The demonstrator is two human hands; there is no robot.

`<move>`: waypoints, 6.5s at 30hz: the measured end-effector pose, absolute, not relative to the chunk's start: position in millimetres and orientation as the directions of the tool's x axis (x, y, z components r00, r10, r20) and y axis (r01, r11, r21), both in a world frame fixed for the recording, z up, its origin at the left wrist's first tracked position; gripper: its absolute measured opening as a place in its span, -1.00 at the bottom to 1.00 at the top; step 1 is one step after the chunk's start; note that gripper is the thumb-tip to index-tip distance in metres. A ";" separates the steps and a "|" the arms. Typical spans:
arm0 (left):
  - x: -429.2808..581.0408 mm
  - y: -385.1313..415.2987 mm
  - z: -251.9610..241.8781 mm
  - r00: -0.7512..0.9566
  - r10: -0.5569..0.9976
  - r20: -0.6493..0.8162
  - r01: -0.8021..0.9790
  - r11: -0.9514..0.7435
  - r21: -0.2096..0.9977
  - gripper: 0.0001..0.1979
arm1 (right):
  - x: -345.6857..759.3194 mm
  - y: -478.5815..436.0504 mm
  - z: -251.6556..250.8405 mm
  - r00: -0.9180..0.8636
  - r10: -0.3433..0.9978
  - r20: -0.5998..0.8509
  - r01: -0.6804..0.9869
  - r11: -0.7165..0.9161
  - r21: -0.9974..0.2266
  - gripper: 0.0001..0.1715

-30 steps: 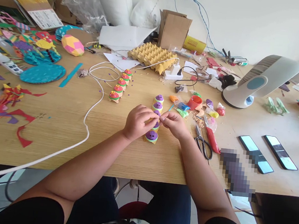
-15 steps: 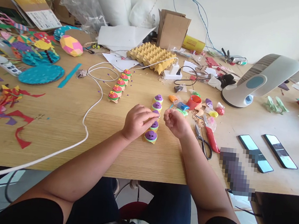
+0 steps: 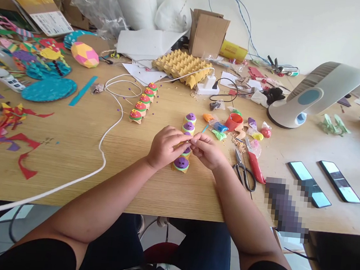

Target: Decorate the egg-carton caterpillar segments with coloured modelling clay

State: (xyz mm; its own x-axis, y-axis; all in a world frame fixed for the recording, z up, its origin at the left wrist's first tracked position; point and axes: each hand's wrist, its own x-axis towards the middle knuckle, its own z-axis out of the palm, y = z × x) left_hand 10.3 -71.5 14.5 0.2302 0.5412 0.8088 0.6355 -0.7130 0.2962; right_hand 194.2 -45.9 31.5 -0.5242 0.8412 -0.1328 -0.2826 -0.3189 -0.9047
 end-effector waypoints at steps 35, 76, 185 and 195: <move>10.4 -75.8 18.4 0.078 0.640 0.764 0.594 -0.645 0.480 -0.81 | 196.6 -40.0 30.1 -0.518 0.851 -0.087 -0.268 -0.258 -0.928 -0.62; 11.2 -74.5 17.2 0.104 0.616 0.781 0.625 -0.652 0.431 -0.82 | 207.6 -27.7 24.3 -0.399 0.915 -0.062 -0.438 -0.249 -0.864 -0.65; 11.7 -72.2 15.4 0.163 0.601 0.782 0.626 -0.676 0.389 -0.91 | 203.8 -40.1 31.3 -0.534 0.845 0.005 -0.059 -0.031 -0.998 -0.53; 11.2 -71.5 14.9 0.121 0.585 0.802 0.628 -0.670 0.395 -0.92 | 203.9 -38.9 29.8 -0.524 0.852 -0.004 -0.078 -0.052 -0.996 -0.54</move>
